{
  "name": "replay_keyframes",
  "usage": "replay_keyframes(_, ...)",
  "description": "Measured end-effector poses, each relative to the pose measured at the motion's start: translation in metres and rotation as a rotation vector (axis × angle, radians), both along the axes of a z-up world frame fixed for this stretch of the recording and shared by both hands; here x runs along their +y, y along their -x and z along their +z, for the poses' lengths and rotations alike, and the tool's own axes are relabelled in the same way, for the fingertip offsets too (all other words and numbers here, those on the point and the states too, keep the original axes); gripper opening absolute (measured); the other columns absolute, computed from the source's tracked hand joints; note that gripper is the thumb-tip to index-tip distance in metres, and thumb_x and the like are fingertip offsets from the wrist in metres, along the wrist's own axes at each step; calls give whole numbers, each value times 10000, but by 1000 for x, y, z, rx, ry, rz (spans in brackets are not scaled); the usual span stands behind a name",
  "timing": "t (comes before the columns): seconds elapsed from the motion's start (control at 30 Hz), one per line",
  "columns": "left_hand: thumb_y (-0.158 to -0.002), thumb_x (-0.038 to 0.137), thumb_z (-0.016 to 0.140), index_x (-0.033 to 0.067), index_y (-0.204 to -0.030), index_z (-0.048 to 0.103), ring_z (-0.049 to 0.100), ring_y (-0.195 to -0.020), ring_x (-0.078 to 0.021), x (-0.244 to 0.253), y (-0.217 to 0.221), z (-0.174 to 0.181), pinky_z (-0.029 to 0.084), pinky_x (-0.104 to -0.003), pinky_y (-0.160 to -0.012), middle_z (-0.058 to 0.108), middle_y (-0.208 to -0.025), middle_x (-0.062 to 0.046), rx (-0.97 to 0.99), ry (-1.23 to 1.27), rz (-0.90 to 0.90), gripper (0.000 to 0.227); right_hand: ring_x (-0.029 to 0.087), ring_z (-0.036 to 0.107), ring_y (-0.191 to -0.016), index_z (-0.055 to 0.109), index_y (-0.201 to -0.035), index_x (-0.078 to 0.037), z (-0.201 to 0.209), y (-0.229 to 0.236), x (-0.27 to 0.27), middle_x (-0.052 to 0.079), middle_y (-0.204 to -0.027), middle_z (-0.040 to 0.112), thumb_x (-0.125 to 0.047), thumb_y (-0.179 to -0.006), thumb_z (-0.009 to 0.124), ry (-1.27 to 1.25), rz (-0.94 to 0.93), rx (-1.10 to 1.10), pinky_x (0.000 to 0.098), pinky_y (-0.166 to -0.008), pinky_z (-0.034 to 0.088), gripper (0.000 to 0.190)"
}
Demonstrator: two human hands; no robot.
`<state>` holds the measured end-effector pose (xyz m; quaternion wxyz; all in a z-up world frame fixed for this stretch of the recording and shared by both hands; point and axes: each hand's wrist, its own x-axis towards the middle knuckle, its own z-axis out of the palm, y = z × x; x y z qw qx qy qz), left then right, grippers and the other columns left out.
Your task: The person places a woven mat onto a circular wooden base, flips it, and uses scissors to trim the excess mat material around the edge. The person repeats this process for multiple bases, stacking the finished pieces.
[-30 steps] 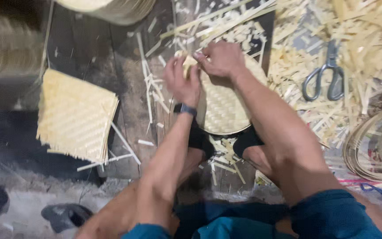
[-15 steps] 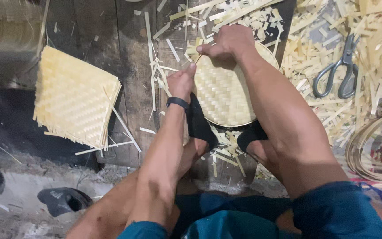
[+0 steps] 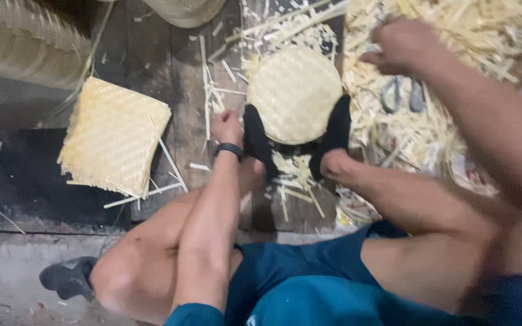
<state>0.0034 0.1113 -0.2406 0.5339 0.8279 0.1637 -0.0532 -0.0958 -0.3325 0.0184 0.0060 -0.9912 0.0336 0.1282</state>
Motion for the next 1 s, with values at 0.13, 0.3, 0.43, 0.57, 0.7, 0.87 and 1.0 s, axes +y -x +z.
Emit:
replay_keyframes(0.13,-870,236,727,7,-1039,738,701,-810,-147,2,5,54,564,-312,-764,784,-924,-104,-112,116,-49,285,348,720,-1024,746,-1260,-95,78,80,-8,218,-1171,722,-561,-993,634,93,-51,117,505,-902,574,549)
replay_keyframes(0.3,-884,364,698,17,-1077,767,738,-869,-210,-2,-12,45,556,-351,-828,784,-922,-125,-13,-110,-312,403,323,731,-1077,762,-1244,-111,15,103,14,130,-1196,768,-533,-954,641,-334,-228,279,449,-991,567,526)
replay_keyframes(0.43,-1018,499,560,-33,-1226,711,687,-1048,-287,-26,-25,10,513,-406,-929,733,-1110,-189,223,-116,-374,591,343,730,-962,615,-1325,29,-93,75,57,247,-1028,740,-487,-927,655,-687,-406,99,438,-864,572,653)
replay_keyframes(0.57,-993,514,514,10,-1368,592,623,-1177,-235,-66,-5,13,479,-362,-1013,668,-1299,-77,458,600,53,633,308,715,-915,685,-1177,69,-131,41,99,246,-999,747,-470,-978,627,-878,-814,24,405,-848,545,577)
replay_keyframes(0.7,-1079,422,621,-103,-1114,539,575,-1074,-331,-74,-11,19,521,-453,-941,579,-1114,-163,189,864,298,532,274,671,-990,634,-1164,2,-117,37,105,187,-1095,698,-433,-985,625,-942,-876,-371,404,-891,522,471)
replay_keyframes(0.87,-956,504,560,-39,-1166,613,610,-995,-245,-63,-28,93,542,-373,-854,649,-1082,-118,269,889,148,584,271,641,-1065,631,-1088,-97,-96,59,71,130,-1161,642,-384,-1077,483,-1749,-1142,-459,469,-959,535,323)
replay_keyframes(1.0,-935,549,561,-25,-1220,661,560,-890,-186,-53,-28,97,479,-304,-750,656,-1052,-91,706,982,-87,648,277,626,-1252,608,-1192,9,-129,66,67,196,-1262,663,-360,-1069,540,-1660,-1093,-273,432,-1107,387,395)
